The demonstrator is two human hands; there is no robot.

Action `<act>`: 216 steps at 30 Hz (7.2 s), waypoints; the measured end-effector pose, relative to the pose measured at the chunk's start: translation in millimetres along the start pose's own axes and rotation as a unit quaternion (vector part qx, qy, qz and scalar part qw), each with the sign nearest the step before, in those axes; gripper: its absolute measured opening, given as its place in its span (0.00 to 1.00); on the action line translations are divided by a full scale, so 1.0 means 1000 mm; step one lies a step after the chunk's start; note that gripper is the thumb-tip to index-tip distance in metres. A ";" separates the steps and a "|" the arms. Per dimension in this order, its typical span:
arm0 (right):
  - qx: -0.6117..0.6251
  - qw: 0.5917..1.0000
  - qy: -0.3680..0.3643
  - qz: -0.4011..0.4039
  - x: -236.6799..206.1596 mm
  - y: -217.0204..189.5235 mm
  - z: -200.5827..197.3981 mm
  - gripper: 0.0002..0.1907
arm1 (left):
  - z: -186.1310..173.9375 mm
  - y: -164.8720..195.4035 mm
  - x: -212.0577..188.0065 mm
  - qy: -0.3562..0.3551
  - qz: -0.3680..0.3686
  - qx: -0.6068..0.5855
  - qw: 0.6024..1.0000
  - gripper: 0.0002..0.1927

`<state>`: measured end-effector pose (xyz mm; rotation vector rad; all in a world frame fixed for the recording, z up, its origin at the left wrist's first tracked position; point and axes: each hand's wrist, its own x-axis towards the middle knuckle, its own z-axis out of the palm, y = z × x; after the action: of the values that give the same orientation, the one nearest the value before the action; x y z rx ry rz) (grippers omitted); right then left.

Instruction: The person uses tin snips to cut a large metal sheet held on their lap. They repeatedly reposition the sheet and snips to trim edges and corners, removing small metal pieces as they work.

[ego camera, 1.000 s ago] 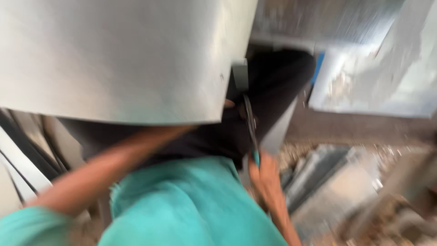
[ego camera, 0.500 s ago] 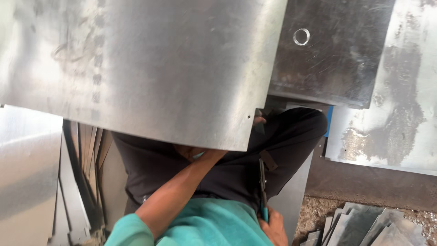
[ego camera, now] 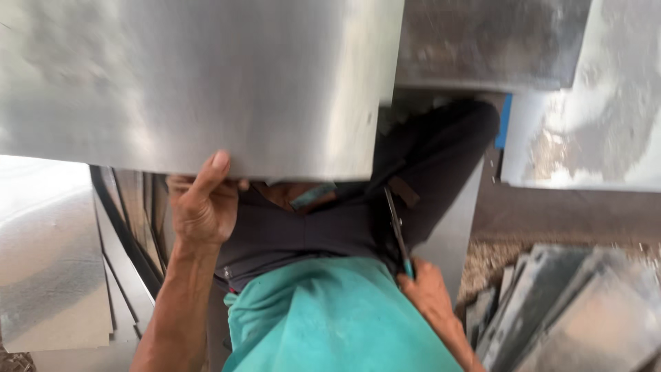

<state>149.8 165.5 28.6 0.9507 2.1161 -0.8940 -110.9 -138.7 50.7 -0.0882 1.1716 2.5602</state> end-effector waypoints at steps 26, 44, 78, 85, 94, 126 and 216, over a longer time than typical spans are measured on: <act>0.438 0.894 0.024 -0.091 0.021 -0.147 0.011 0.16 | 0.097 -0.145 0.055 -0.034 -0.213 0.218 0.952 0.09; 0.516 0.852 -0.052 -0.073 0.018 -0.114 0.025 0.15 | 0.092 -0.141 0.044 -0.017 -0.238 0.265 0.934 0.09; -0.351 0.800 -0.365 -0.322 0.117 -0.183 -0.139 0.28 | 0.078 -0.089 -0.070 0.136 0.036 0.217 0.966 0.20; -0.394 0.816 -0.310 -0.287 0.122 -0.181 -0.132 0.10 | 0.074 -0.091 -0.067 0.122 0.012 0.134 0.983 0.18; -0.306 0.812 -0.336 -0.366 0.130 -0.180 -0.131 0.16 | 0.071 -0.088 -0.062 0.094 -0.002 0.150 0.984 0.13; 0.259 0.950 -0.129 -0.122 -0.002 -0.119 -0.010 0.20 | 0.080 -0.079 0.000 -0.007 -0.144 0.209 0.967 0.11; -0.082 0.975 -0.108 -0.175 0.021 -0.050 -0.149 0.20 | 0.104 -0.133 0.031 -0.098 -0.271 0.114 0.951 0.19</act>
<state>57.7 264.4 112.5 0.3817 2.1607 -0.9266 -90.5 28.4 17.1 -0.0857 1.1624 1.9012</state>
